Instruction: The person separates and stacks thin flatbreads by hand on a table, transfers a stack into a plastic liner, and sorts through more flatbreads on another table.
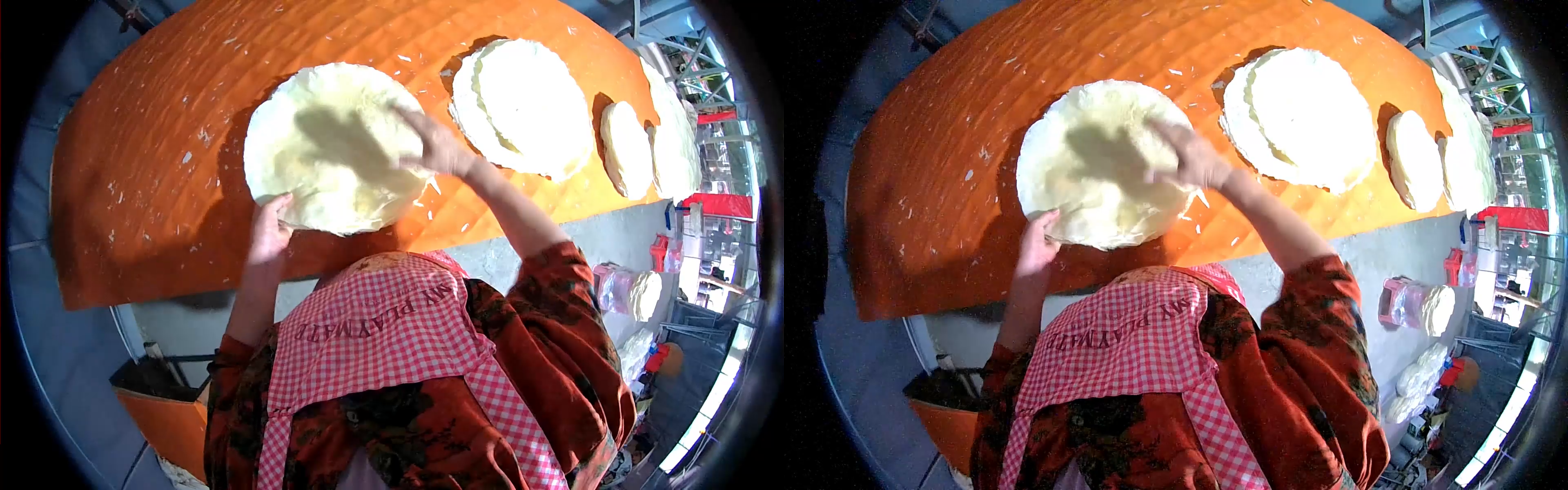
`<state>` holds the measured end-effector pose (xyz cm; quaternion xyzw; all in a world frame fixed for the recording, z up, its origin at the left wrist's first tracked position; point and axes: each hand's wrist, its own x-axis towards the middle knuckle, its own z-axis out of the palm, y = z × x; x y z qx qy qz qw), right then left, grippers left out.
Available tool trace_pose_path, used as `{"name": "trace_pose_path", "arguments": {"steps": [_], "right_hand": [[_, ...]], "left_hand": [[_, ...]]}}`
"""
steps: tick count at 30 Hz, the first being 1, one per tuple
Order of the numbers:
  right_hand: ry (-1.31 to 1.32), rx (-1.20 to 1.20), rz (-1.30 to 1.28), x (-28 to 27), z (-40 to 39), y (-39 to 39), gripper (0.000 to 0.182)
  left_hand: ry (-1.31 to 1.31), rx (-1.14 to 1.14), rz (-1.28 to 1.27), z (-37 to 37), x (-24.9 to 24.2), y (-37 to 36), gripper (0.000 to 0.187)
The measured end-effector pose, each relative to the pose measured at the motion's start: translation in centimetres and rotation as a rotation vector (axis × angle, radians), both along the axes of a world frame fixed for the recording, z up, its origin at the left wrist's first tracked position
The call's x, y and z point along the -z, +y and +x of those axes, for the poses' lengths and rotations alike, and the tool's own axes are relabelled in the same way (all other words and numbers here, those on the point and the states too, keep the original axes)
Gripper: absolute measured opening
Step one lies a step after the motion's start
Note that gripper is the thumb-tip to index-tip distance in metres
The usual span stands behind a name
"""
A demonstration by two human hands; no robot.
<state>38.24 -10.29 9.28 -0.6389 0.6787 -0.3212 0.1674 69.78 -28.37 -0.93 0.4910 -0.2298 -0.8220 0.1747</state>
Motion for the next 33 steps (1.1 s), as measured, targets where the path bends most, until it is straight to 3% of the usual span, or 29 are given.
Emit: {"name": "trace_pose_path", "arguments": {"steps": [2,4,10,11,12,14,16,17,18,19,20,21,22,23,24,25,26,27,28,30,31,32,33], "right_hand": [[0.229,-0.230,0.127,-1.3,4.0,2.4,0.098],[0.458,-0.283,0.167,-0.3,6.0,4.1,0.104],[0.510,0.215,-0.160,5.3,8.6,4.9,0.076],[0.384,0.266,-0.262,6.2,8.7,4.3,0.062],[0.356,0.233,-0.269,5.6,8.7,3.7,0.059],[0.306,0.160,-0.285,2.4,8.5,2.3,0.055],[0.337,0.136,-0.420,-6.0,9.0,-0.6,0.041],[0.313,0.116,-0.293,-8.7,8.8,-1.8,0.029],[0.255,0.138,-0.270,-11.7,8.6,-3.5,0.015],[0.195,0.164,-0.309,-15.2,8.2,-4.8,0.013],[0.174,0.210,-0.217,-17.3,6.9,-6.5,0.018],[-0.083,0.248,-0.050,-18.9,5.0,-7.7,0.025],[-0.245,0.162,-0.127,-17.6,2.3,-9.6,0.028],[-0.404,0.161,-0.080,-16.7,0.6,-10.6,0.029],[-0.420,0.244,0.030,-16.9,0.6,-10.5,0.029],[-0.421,0.316,0.155,-15.3,-0.4,-10.6,0.030],[-0.420,0.381,0.288,-12.3,-1.5,-11.1,0.031],[-0.628,0.348,0.326,-7.7,-3.0,-11.4,0.033],[-0.834,0.313,0.372,-2.3,-4.5,-11.3,0.035],[-0.984,0.281,0.354,8.4,-6.5,-8.4,0.039],[-1.045,0.389,0.402,9.1,-5.2,-7.2,0.039],[-1.105,0.506,0.446,9.7,-4.3,-6.2,0.040],[-1.116,0.448,0.443,9.8,-4.6,-6.1,0.041]], "left_hand": [[-0.069,-0.009,-0.002,-1.8,-7.2,1.0,0.025],[-0.008,-0.094,0.020,-2.9,-7.6,0.2,0.024],[0.028,-0.173,0.052,-4.7,-8.4,-1.5,0.025],[0.051,-0.191,0.060,-4.7,-8.0,-2.0,0.025],[0.074,-0.210,0.066,-4.4,-7.4,-3.0,0.026],[0.110,-0.256,-0.014,-4.0,-9.4,-4.8,0.024],[0.126,-0.293,-0.107,-1.7,-12.6,-8.2,0.020],[0.227,-0.198,-0.153,0.2,-13.7,-11.0,0.023],[0.318,-0.179,-0.281,1.5,-18.9,-9.4,0.034],[0.328,-0.133,-0.298,1.8,-24.3,-7.3,0.046],[0.387,-0.092,-0.455,3.2,-25.7,-7.4,0.055],[0.099,-0.155,-0.794,4.2,-25.0,-8.1,0.059],[-0.209,-0.220,-1.113,5.1,-23.4,-8.7,0.063],[-0.368,-0.187,-1.086,6.1,-21.9,-8.8,0.067],[-0.139,-0.225,-0.860,6.6,-19.5,-8.7,0.067],[0.059,-0.095,-0.796,7.4,-15.7,-9.0,0.067],[0.210,-0.028,-0.495,8.6,-10.5,-9.7,0.062],[0.235,-0.022,-0.420,7.6,-9.7,-7.4,0.055],[0.083,0.072,-0.389,6.9,-8.6,-5.9,0.051],[0.188,0.185,-0.189,6.4,1.6,-6.3,0.042],[0.032,0.145,-0.361,5.7,3.2,-5.3,0.042],[0.000,0.140,-0.352,5.7,4.4,-5.3,0.046],[-0.015,0.102,-0.332,5.3,4.5,-5.3,0.047]]}}
